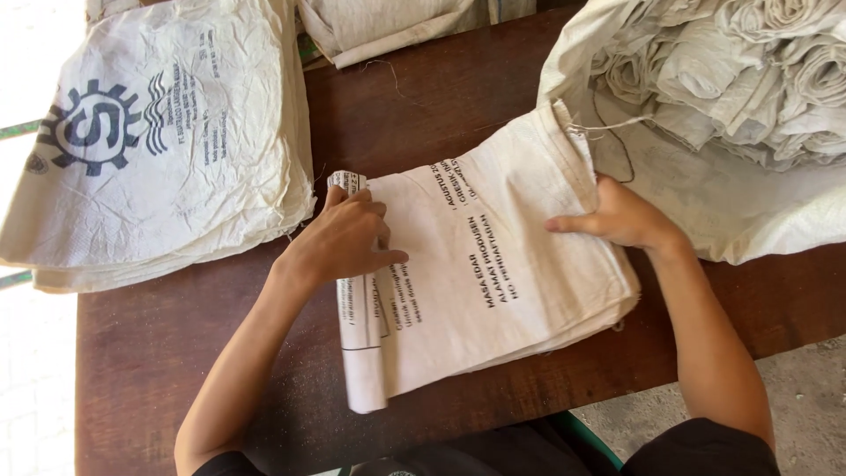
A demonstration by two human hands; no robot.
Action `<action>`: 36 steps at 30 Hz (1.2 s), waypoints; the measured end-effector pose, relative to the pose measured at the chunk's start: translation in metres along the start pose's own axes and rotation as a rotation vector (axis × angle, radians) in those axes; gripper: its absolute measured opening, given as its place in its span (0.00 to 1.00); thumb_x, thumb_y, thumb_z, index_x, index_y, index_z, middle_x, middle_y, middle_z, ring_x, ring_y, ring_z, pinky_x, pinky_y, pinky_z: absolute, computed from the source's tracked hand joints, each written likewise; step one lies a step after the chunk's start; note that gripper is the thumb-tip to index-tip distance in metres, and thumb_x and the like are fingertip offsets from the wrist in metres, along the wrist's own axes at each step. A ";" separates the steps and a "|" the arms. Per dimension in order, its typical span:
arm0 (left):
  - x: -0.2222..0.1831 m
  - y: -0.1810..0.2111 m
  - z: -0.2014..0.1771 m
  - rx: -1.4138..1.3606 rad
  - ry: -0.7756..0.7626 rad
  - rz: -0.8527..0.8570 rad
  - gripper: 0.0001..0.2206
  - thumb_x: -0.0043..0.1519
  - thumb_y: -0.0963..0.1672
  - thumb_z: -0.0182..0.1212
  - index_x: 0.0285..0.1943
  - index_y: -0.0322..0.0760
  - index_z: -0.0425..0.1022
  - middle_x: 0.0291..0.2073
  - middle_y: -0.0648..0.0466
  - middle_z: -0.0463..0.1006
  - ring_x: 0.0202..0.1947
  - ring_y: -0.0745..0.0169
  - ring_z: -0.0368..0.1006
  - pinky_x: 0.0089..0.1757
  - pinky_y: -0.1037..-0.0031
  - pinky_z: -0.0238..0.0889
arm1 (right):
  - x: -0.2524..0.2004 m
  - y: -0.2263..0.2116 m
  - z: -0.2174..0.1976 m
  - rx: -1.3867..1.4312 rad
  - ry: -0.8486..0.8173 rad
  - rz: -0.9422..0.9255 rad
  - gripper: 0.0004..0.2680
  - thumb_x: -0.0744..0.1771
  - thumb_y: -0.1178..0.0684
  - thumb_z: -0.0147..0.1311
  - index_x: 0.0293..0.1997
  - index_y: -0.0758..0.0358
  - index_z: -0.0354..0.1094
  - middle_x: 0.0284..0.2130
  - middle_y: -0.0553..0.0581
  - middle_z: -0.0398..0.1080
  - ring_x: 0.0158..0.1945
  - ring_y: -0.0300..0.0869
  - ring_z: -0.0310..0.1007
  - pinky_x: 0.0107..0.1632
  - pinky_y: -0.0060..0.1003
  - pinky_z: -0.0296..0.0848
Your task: Unfolding, smoothing, and folding large white industrial bags on a wooden table.
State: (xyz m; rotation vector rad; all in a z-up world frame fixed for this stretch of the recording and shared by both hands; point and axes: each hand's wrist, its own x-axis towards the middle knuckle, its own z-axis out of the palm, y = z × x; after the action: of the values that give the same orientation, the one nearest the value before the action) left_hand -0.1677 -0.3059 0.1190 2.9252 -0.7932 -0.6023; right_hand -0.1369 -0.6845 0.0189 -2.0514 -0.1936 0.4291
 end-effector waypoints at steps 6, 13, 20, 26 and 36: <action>-0.017 -0.017 0.030 0.041 0.072 0.146 0.12 0.57 0.52 0.68 0.33 0.41 0.86 0.49 0.56 0.79 0.58 0.62 0.65 0.62 0.66 0.52 | -0.006 0.005 -0.023 -0.230 -0.011 0.170 0.37 0.52 0.38 0.72 0.62 0.70 0.66 0.54 0.67 0.75 0.56 0.52 0.77 0.61 0.44 0.72; -0.082 -0.051 0.056 -0.145 0.283 0.276 0.09 0.56 0.47 0.69 0.40 0.40 0.82 0.52 0.56 0.80 0.64 0.61 0.66 0.64 0.61 0.53 | -0.014 -0.016 -0.017 -0.502 0.137 0.120 0.44 0.52 0.39 0.76 0.69 0.73 0.52 0.60 0.74 0.67 0.63 0.56 0.69 0.65 0.46 0.64; -0.123 -0.062 0.070 -0.255 0.242 0.121 0.18 0.47 0.42 0.72 0.48 0.46 0.84 0.61 0.58 0.76 0.71 0.56 0.53 0.67 0.52 0.38 | -0.045 -0.068 0.014 -0.818 0.370 -0.109 0.45 0.51 0.41 0.75 0.76 0.58 0.51 0.67 0.64 0.61 0.68 0.57 0.62 0.63 0.54 0.64; -0.124 -0.054 0.063 -0.251 0.139 0.040 0.22 0.45 0.39 0.70 0.51 0.50 0.83 0.67 0.59 0.71 0.74 0.57 0.47 0.68 0.50 0.32 | -0.044 -0.058 0.007 -0.914 0.438 -0.218 0.32 0.56 0.45 0.72 0.68 0.52 0.68 0.65 0.60 0.64 0.66 0.55 0.65 0.58 0.54 0.73; -0.115 -0.072 0.100 -0.252 0.247 0.209 0.13 0.48 0.42 0.71 0.41 0.54 0.86 0.65 0.54 0.72 0.72 0.48 0.52 0.66 0.48 0.29 | -0.060 -0.059 -0.007 -0.865 0.461 -0.328 0.24 0.61 0.47 0.71 0.64 0.58 0.72 0.63 0.61 0.66 0.61 0.55 0.71 0.59 0.51 0.73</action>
State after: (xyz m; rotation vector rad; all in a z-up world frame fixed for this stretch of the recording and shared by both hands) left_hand -0.2629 -0.1812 0.0573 2.5799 -0.9021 -0.2920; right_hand -0.1876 -0.6794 0.0861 -2.8171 -0.4838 -0.4174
